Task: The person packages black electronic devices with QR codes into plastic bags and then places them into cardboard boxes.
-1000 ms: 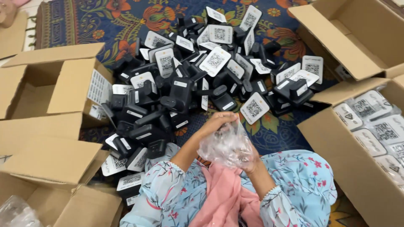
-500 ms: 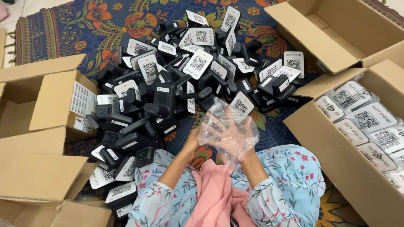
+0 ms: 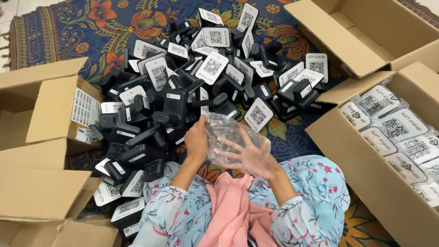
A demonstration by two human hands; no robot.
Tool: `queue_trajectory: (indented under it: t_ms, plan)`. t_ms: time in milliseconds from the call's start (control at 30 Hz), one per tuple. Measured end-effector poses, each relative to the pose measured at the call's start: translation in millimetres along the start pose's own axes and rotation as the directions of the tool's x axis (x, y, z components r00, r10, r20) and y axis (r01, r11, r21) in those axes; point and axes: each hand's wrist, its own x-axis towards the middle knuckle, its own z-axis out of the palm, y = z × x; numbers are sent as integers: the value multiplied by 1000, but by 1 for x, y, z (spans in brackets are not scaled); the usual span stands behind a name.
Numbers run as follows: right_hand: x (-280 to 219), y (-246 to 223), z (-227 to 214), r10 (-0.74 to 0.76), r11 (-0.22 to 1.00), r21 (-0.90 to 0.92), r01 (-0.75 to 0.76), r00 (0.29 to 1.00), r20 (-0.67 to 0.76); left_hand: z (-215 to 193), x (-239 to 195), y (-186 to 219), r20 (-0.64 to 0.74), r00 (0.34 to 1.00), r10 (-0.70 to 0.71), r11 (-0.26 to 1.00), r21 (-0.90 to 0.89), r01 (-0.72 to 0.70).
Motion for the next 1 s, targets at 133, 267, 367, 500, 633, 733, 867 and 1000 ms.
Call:
queue_trajectory:
  t_ms: [133,267,367,500,633,733,867,1000]
  plan:
    - [-19,-7,-15,70,996,59,-66,994,-85,12,7,-46,66,997,32,996,86,-38]
    - [-29,-4,-39,54,999,7,-54,998,-22,18,8,-58,187,982,-22,989,149,-6]
    - [-26,3,-42,70,997,14,-69,994,-84,11,3,-27,131,991,-5,991,137,-13]
    - [-15,14,-49,94,995,-7,-98,971,-219,-9,-19,47,133,985,112,992,-77,-102]
    - [-15,31,-81,50,998,-32,-60,969,-240,1,-44,79,160,960,231,969,-123,-212]
    - [-12,22,-63,85,990,-84,-117,944,-317,14,-54,78,468,847,250,950,51,-308]
    - [-12,20,-60,173,967,-93,-236,881,-441,42,-69,66,529,782,330,898,79,-433]
    - [-3,33,-68,164,969,-67,-237,823,-544,83,-93,56,481,814,327,819,285,-498]
